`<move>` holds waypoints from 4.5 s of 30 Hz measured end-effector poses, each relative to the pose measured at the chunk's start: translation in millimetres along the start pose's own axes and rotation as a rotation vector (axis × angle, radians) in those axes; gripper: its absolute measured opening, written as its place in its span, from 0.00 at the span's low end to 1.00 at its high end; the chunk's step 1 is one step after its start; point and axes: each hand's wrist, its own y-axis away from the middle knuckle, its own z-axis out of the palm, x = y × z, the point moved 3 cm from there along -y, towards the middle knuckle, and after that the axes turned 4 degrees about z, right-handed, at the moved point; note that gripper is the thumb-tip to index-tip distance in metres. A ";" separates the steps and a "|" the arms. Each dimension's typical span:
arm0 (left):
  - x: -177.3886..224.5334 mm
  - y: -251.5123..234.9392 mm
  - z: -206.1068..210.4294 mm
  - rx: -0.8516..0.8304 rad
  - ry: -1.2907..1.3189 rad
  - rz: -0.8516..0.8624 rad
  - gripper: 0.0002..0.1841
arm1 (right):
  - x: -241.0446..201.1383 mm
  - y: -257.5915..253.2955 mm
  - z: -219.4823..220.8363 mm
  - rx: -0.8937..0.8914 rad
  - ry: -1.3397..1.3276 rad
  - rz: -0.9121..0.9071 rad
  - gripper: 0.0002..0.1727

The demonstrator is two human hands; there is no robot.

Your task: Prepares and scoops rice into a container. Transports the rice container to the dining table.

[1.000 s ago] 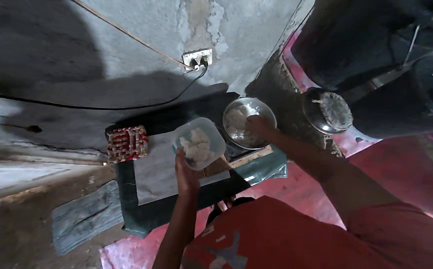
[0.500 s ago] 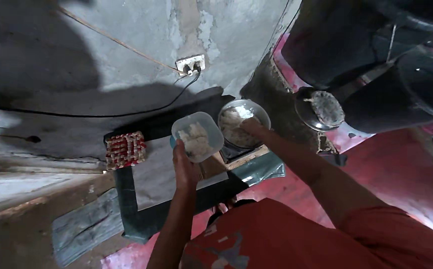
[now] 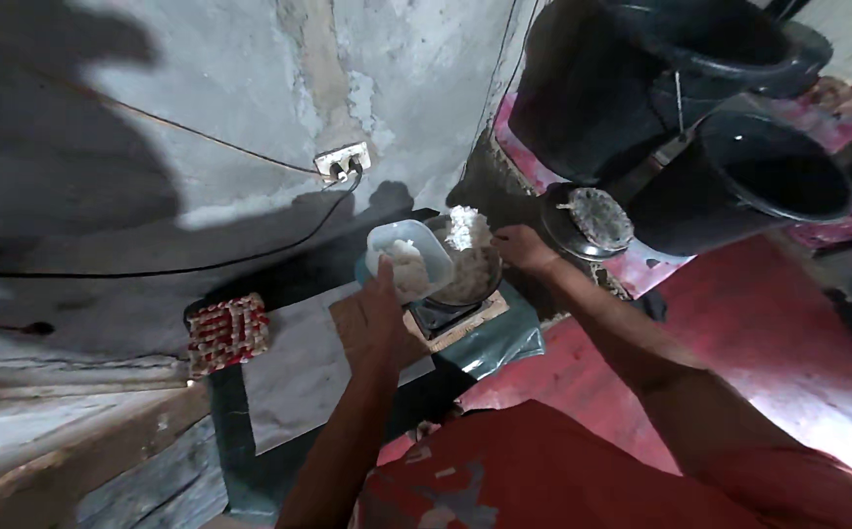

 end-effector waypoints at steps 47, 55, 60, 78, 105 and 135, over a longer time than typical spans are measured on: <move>-23.1 -0.6 6.7 -0.051 0.422 -0.028 0.33 | -95.4 114.1 -7.2 0.165 0.731 -0.755 0.22; -35.7 1.0 -29.0 0.063 0.477 -0.034 0.36 | -86.6 75.9 -34.6 -0.067 0.836 0.022 0.17; -43.8 7.9 -40.7 0.108 0.519 -0.019 0.36 | -53.4 40.8 16.9 -0.182 0.933 0.171 0.11; -44.4 9.4 -48.9 0.141 0.419 -0.059 0.32 | -0.4 5.9 64.1 -0.176 0.507 0.084 0.21; -8.8 -3.2 54.4 -0.045 0.348 -0.139 0.33 | -73.3 100.4 -6.5 0.400 0.436 -0.311 0.29; -19.9 10.0 34.6 -0.113 0.463 0.040 0.29 | -90.3 113.4 -2.2 0.466 0.529 -0.650 0.31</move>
